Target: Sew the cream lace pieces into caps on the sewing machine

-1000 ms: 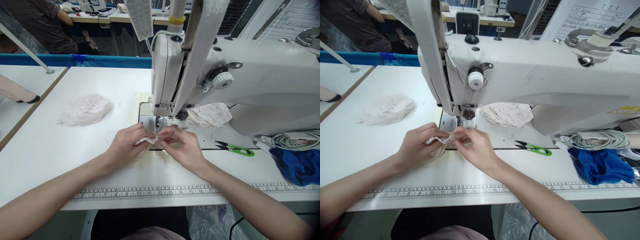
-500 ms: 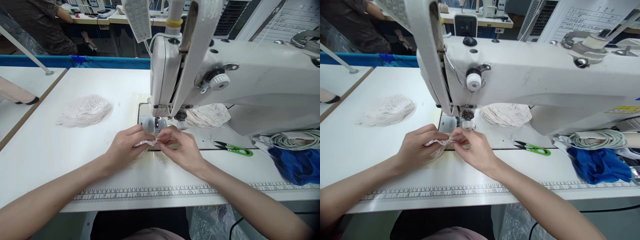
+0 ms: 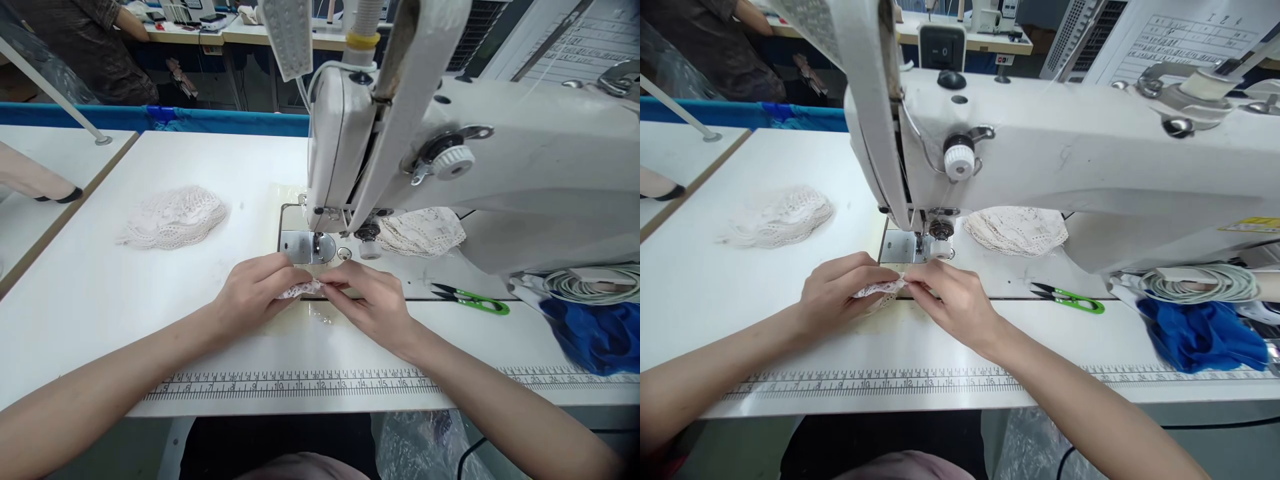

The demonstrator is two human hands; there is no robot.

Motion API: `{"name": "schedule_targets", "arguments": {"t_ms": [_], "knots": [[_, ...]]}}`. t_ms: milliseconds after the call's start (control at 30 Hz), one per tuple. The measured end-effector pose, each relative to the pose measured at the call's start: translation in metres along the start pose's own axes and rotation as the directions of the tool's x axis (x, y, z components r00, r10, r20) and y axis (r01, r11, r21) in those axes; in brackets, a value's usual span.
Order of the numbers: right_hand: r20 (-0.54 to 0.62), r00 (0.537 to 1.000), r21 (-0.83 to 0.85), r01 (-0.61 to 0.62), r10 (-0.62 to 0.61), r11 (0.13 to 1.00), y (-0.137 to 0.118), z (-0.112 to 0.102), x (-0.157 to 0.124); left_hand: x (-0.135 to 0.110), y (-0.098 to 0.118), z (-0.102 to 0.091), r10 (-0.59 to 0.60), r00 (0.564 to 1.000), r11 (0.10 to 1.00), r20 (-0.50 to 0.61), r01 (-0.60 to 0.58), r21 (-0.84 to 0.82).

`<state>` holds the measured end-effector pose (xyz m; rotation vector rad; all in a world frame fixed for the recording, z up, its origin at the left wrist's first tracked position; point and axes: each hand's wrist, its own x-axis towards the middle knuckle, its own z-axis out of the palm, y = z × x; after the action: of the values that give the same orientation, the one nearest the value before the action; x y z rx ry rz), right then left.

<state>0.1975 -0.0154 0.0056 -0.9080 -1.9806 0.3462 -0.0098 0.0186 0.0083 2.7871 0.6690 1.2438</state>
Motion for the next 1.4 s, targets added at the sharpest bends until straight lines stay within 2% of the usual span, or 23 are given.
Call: {"name": "schedule_targets", "arguments": {"t_ms": [100, 167, 333, 433, 533, 600, 667, 733, 767, 800, 833, 900, 1033, 1100, 1133, 1167, 1233, 1333, 1400], "knots": [[-0.061, 0.981, -0.123, 0.175, -0.184, 0.977, 0.003, -0.002, -0.002, 0.002, 0.002, -0.002, 0.003, 1.000, 1.000, 0.019, -0.002, -0.030], [-0.044, 0.947, -0.225, 0.301, -0.318, 0.927, 0.004, -0.005, -0.003, 0.002, 0.004, -0.003, -0.014, 0.999, 0.999, 0.041, 0.016, -0.048], [0.100, 0.812, -0.377, 0.565, -0.575, 0.734, 0.000, -0.015, 0.002, -0.002, 0.011, -0.002, -0.090, 0.993, 0.994, 0.081, 0.094, -0.050], [0.150, 0.741, -0.452, 0.640, -0.654, 0.621, -0.004, -0.018, 0.005, -0.002, 0.015, -0.001, -0.138, 0.986, 0.983, 0.096, 0.148, -0.106], [0.175, 0.711, -0.493, 0.662, -0.681, 0.565, -0.005, -0.019, 0.005, 0.001, 0.019, -0.004, -0.196, 0.974, 0.956, 0.116, 0.216, -0.199], [0.174, 0.725, -0.469, 0.656, -0.666, 0.592, -0.004, -0.018, 0.003, 0.002, 0.022, -0.006, -0.278, 0.947, 0.914, 0.164, 0.313, -0.259], [0.136, 0.794, -0.407, 0.590, -0.593, 0.697, -0.002, -0.015, 0.001, 0.004, 0.023, -0.007, -0.398, 0.874, 0.834, 0.279, 0.471, -0.287], [0.098, 0.904, -0.318, 0.425, -0.417, 0.848, 0.001, -0.009, -0.001, 0.004, 0.022, -0.007, -0.509, 0.750, 0.750, 0.423, 0.627, -0.209], [0.095, 0.947, -0.268, 0.321, -0.306, 0.909, 0.003, -0.006, -0.001, 0.004, 0.022, -0.005, -0.553, 0.694, 0.734, 0.461, 0.667, -0.125], [0.109, 0.975, -0.218, 0.213, -0.193, 0.952, 0.005, -0.003, -0.001, 0.004, 0.020, -0.004, -0.581, 0.664, 0.742, 0.471, 0.670, -0.028], [0.129, 0.988, -0.175, 0.110, -0.088, 0.979, 0.007, 0.001, 0.000, 0.004, 0.019, -0.001, -0.591, 0.660, 0.765, 0.464, 0.640, 0.066], [0.162, 0.984, -0.131, -0.057, 0.078, 0.990, 0.012, 0.005, 0.003, 0.003, 0.015, 0.003, -0.572, 0.702, 0.813, 0.425, 0.553, 0.181], [0.177, 0.927, -0.214, -0.291, 0.330, 0.932, 0.019, 0.009, 0.008, 0.000, 0.012, 0.008, -0.476, 0.847, 0.872, 0.238, 0.419, 0.251], [0.178, 0.907, -0.254, -0.332, 0.381, 0.908, 0.020, 0.010, 0.009, -0.002, 0.014, 0.008, -0.336, 0.928, 0.908, 0.160, 0.273, 0.319], [0.173, 0.905, -0.265, -0.336, 0.388, 0.904, 0.021, 0.010, 0.010, -0.003, 0.017, 0.008, -0.252, 0.955, 0.918, 0.157, 0.185, 0.350], [0.168, 0.907, -0.268, -0.335, 0.387, 0.903, 0.021, 0.010, 0.011, -0.003, 0.020, 0.007, -0.178, 0.969, 0.921, 0.172, 0.103, 0.376], [0.152, 0.910, -0.263, -0.338, 0.385, 0.904, 0.023, 0.011, 0.012, -0.005, 0.027, 0.006, -0.095, 0.965, 0.913, 0.243, -0.013, 0.408], [0.130, 0.906, -0.246, -0.365, 0.403, 0.898, 0.026, 0.010, 0.013, -0.006, 0.034, 0.005, -0.102, 0.939, 0.907, 0.329, -0.048, 0.419], [0.110, 0.918, -0.265, -0.342, 0.380, 0.902, 0.026, 0.007, 0.012, -0.006, 0.033, 0.006, -0.115, 0.932, 0.913, 0.345, -0.037, 0.407]]}}
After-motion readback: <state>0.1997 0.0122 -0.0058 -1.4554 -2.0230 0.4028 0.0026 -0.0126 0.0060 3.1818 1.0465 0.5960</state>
